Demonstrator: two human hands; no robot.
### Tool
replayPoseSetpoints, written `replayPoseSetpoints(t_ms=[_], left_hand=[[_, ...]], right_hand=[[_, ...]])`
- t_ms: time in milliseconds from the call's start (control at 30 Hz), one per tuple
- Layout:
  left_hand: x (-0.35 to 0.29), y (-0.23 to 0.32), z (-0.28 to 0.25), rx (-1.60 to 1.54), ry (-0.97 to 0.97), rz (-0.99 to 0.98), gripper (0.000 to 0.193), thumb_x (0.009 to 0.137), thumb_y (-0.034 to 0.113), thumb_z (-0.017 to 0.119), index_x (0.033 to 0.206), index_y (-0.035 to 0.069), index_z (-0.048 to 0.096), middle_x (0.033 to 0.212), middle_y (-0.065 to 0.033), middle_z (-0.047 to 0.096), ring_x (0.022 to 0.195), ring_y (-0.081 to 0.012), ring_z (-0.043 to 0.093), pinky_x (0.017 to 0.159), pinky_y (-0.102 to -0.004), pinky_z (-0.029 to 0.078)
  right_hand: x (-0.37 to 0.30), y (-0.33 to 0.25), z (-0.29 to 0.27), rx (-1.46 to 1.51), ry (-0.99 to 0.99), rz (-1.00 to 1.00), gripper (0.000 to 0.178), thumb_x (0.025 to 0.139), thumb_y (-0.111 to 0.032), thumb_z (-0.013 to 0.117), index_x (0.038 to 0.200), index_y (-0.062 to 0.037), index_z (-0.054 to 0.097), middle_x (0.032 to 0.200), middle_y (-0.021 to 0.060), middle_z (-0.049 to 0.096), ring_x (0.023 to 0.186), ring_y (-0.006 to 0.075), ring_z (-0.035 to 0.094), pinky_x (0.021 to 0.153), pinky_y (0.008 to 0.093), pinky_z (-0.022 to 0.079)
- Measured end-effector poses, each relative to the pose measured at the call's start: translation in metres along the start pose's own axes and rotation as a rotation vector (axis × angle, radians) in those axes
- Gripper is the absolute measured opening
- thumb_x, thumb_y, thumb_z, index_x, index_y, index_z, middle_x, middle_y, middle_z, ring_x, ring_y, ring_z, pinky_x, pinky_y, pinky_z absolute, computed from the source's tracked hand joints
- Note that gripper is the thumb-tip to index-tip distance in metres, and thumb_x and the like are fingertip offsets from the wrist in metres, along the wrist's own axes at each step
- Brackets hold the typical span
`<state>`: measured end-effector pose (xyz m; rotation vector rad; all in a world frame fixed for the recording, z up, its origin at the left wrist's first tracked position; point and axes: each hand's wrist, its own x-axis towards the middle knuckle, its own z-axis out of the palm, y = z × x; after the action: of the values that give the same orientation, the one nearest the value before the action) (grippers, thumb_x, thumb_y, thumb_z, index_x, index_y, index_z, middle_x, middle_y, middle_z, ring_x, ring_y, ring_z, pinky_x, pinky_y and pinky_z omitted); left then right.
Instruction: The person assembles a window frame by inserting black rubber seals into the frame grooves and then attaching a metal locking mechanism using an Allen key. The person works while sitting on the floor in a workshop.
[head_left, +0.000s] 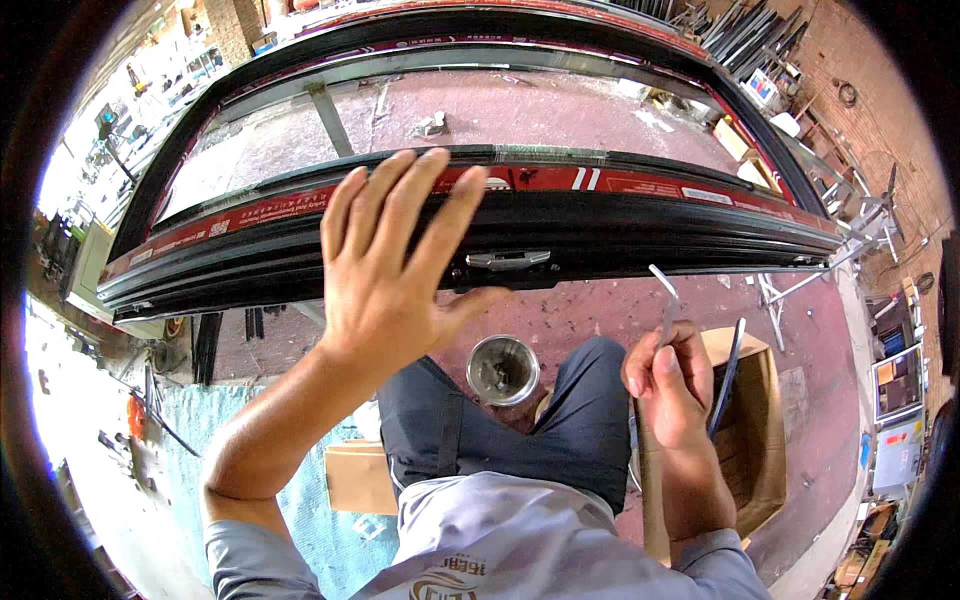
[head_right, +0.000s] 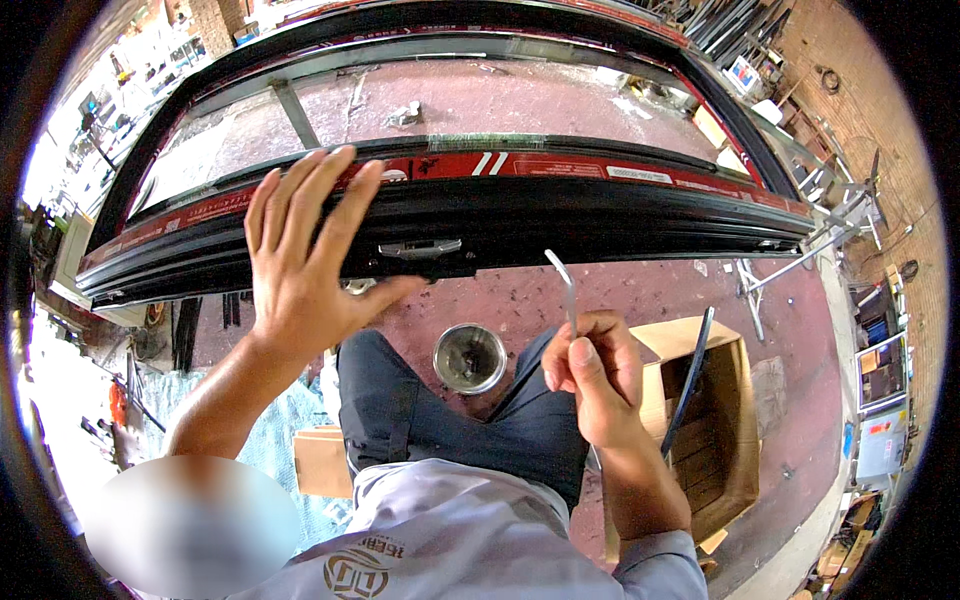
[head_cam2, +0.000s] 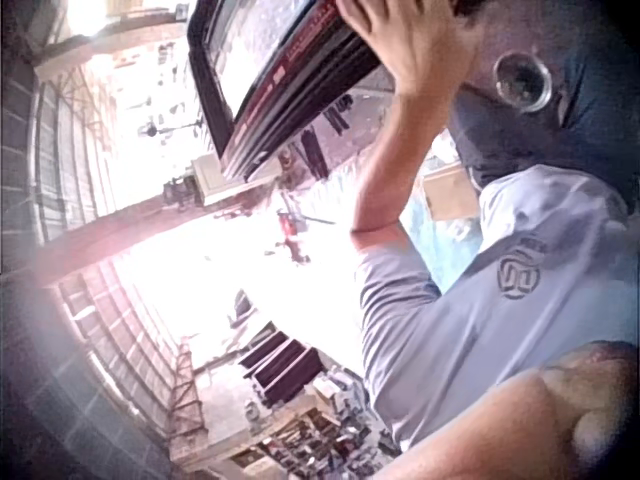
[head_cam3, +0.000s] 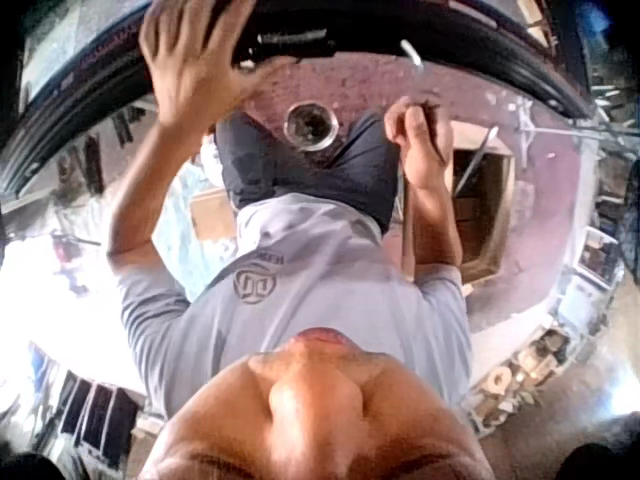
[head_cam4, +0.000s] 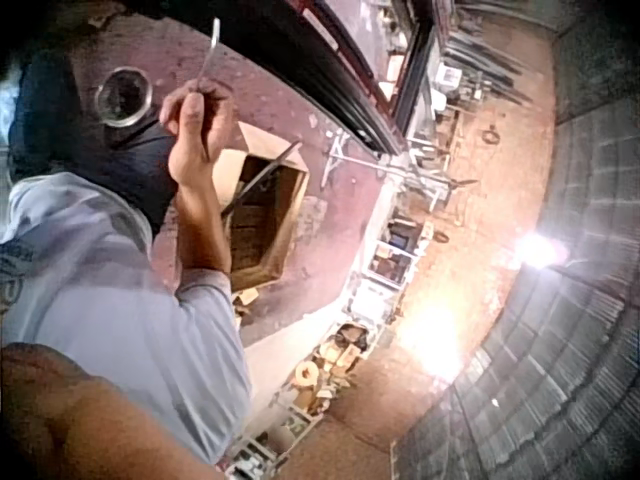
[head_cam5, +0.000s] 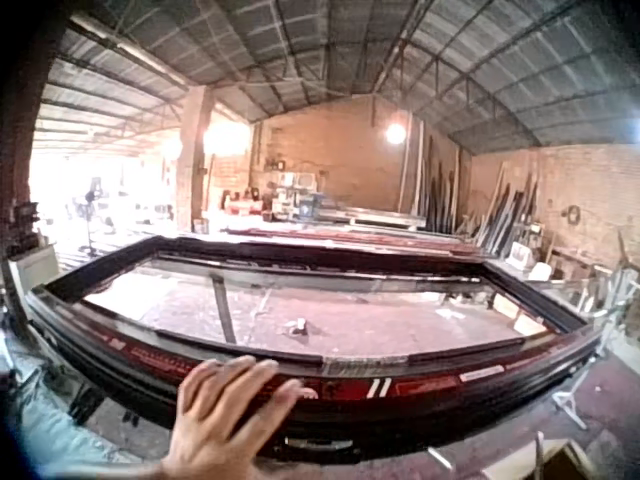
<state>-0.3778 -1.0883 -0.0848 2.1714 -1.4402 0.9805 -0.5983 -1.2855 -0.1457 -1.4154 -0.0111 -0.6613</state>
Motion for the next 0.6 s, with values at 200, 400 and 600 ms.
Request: replayPoseSetpoints(t_ms=[200, 400, 600], left_hand=[[-0.018, -0.023, -0.009, 0.098, -0.013, 0.014, 0.096, 0.061, 0.058, 0.083, 0.14, 0.014, 0.052, 0.146, -0.0118, 0.047, 0.134, -0.0303, 0.045, 0.114, -0.0513, 0.026], [-0.015, -0.021, -0.009, 0.042, 0.006, 0.008, 0.089, 0.063, 0.05, 0.085, 0.138, 0.012, 0.054, 0.144, -0.0129, 0.048, 0.132, -0.031, 0.046, 0.112, -0.051, 0.028], [-0.055, 0.0, 0.007, -0.355, 0.241, 0.239, 0.041, 0.069, 0.025, 0.084, 0.102, 0.008, 0.067, 0.109, -0.0102, 0.063, 0.099, -0.0272, 0.06, 0.082, -0.0426, 0.047]], right_hand=[[-0.001, -0.005, -0.013, -0.121, 0.034, 0.039, 0.024, 0.103, -0.024, 0.053, 0.11, -0.0014, 0.05, 0.079, 0.0065, 0.058, 0.064, 0.0069, 0.046, 0.057, 0.021, 0.036], [0.009, -0.008, -0.023, -0.429, 0.095, -0.019, 0.016, 0.101, -0.011, 0.055, 0.109, 0.0022, 0.055, 0.085, 0.0046, 0.059, 0.07, 0.007, 0.05, 0.065, 0.0203, 0.042], [0.048, -0.031, -0.016, -0.918, -0.055, -0.319, 0.012, 0.094, -0.002, 0.063, 0.106, 0.0015, 0.065, 0.082, 0.01, 0.065, 0.069, 0.0153, 0.062, 0.063, 0.0253, 0.049]])
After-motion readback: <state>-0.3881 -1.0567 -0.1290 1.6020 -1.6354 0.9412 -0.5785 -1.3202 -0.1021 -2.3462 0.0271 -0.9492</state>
